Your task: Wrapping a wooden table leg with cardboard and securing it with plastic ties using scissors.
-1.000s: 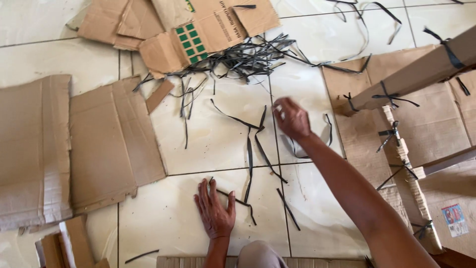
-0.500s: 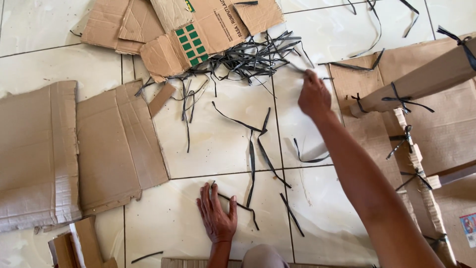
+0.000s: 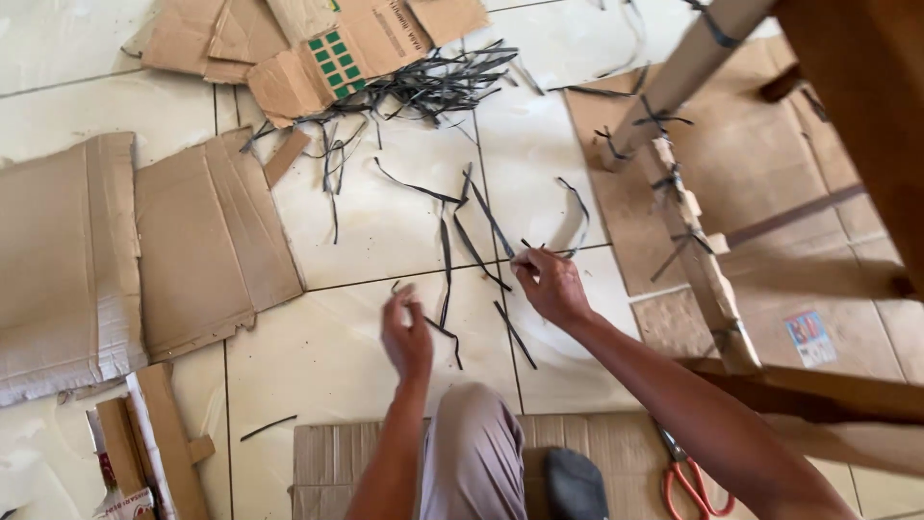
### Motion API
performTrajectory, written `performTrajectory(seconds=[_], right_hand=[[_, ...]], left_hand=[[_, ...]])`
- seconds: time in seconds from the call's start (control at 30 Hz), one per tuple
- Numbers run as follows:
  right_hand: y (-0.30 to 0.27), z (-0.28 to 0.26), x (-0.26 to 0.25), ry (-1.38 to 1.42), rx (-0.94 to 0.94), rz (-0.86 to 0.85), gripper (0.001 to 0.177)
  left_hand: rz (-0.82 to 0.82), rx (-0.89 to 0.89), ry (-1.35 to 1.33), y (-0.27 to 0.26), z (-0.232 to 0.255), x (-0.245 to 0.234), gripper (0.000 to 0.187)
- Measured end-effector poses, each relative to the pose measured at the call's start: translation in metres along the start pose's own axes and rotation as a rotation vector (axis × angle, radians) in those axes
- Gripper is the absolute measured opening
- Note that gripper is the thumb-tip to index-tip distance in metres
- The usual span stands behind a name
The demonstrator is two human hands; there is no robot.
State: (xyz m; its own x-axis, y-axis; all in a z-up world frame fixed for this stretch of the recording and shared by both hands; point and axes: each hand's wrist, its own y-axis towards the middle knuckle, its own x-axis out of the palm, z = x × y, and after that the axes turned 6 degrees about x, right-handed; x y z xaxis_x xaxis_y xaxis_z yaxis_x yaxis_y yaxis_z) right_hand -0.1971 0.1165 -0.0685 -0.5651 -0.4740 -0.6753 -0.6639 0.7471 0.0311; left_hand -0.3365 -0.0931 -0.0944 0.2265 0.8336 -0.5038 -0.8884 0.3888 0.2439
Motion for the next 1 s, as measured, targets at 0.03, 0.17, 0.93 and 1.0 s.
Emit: performTrajectory(seconds=[0.03,0.17,0.93,1.0], right_hand=[[-0.015,-0.009,-0.013,-0.002,0.001,0.016,0.012],[-0.076,-0.02,-0.054,0.043,0.041,-0.056,0.021],[-0.296,0.062,-0.177,-0.07,0.197,-0.259,0.013],[-0.305,0.067,-0.178,-0.107,0.29,-0.317,0.017]], left_hand=[[-0.005,0.013,-0.008,-0.006,0.027,0.004,0.022],[-0.397,-0.194,-0.446,-0.052,0.102,0.036,0.033],[-0.756,-0.544,-0.91,-0.206,0.154,0.066,0.052],[-0.792,-0.456,-0.929,-0.207,0.164,0.064,0.055]])
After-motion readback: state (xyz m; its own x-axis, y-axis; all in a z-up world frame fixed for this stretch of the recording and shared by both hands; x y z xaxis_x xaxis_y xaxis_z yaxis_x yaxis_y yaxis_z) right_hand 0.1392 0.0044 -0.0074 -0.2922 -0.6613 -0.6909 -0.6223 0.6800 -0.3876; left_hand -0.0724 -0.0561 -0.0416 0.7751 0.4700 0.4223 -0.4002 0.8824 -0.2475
